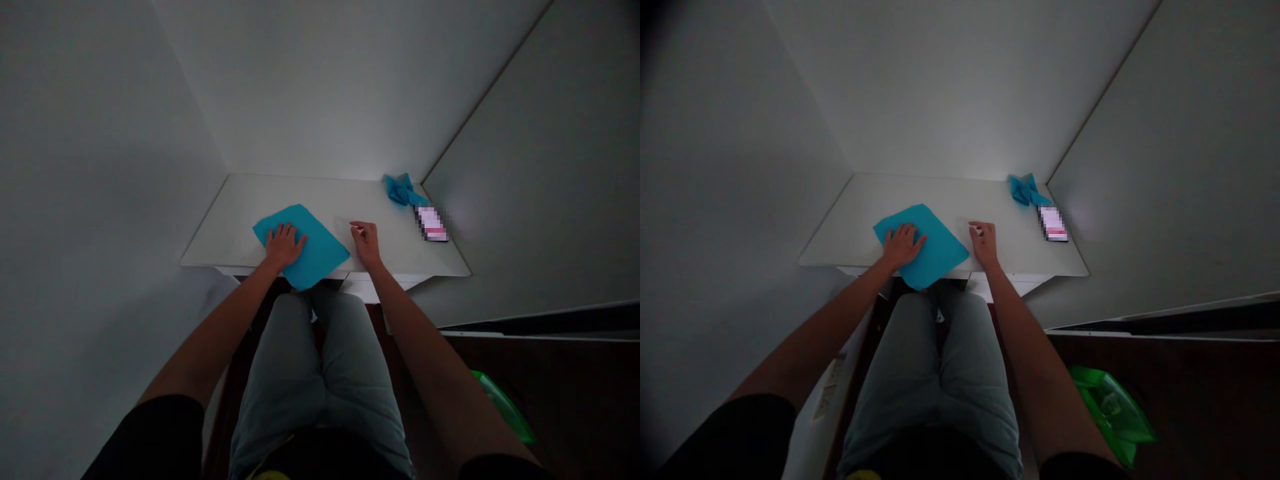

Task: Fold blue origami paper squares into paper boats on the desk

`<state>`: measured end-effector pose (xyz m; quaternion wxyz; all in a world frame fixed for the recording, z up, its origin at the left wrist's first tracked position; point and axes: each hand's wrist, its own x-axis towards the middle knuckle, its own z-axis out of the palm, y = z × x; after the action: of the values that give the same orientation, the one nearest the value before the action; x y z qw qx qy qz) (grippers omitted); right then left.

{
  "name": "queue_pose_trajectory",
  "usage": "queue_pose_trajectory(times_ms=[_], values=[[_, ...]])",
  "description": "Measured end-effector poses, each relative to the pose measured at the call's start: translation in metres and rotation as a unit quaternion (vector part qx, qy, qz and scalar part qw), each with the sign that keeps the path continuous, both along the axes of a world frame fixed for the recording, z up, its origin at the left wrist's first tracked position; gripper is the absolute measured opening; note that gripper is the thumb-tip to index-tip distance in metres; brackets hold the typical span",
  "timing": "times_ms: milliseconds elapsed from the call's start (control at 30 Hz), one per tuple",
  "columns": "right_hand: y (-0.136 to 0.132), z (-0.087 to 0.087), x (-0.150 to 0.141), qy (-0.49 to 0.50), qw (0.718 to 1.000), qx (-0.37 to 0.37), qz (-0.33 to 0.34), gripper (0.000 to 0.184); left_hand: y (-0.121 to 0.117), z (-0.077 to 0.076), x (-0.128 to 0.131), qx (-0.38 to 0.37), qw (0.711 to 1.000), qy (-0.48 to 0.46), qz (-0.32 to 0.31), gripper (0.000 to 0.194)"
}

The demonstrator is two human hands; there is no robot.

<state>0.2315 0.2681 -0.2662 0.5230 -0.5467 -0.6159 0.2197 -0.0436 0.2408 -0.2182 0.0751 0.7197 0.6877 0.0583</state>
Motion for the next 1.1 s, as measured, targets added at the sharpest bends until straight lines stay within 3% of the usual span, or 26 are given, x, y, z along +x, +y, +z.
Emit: queue_pose_trajectory(times_ms=[133,233,500,667,833,1000,1100], values=[[-0.012,0.014,-0.012,-0.222,0.967,-0.052,0.113,0.035,0.006,-0.005,-0.028,0.024,0.998,-0.050,0.008,0.065],[-0.017,0.020,-0.018,-0.283,0.946,-0.070,0.139,0.038,0.011,-0.010,-0.043,0.043,0.997,-0.061,0.021,0.065],[-0.017,0.020,-0.020,-0.287,0.948,-0.084,0.111,0.035,0.035,-0.003,-0.107,-0.014,0.998,-0.001,0.059,0.071],[-0.020,0.023,-0.022,-0.268,0.954,-0.089,0.098,0.037,0.034,-0.005,-0.138,0.006,0.999,0.041,0.030,0.082],[-0.020,0.022,-0.022,-0.261,0.957,-0.088,0.089,0.036,0.045,-0.006,-0.161,-0.007,0.996,0.086,0.026,0.080],[-0.019,0.022,-0.024,-0.262,0.956,-0.093,0.093,0.038,0.066,0.007,-0.166,-0.081,0.985,0.146,0.043,0.081],[-0.018,0.021,-0.024,-0.251,0.959,-0.094,0.088,0.037,0.062,0.006,-0.153,-0.058,0.989,0.127,0.038,0.081]])
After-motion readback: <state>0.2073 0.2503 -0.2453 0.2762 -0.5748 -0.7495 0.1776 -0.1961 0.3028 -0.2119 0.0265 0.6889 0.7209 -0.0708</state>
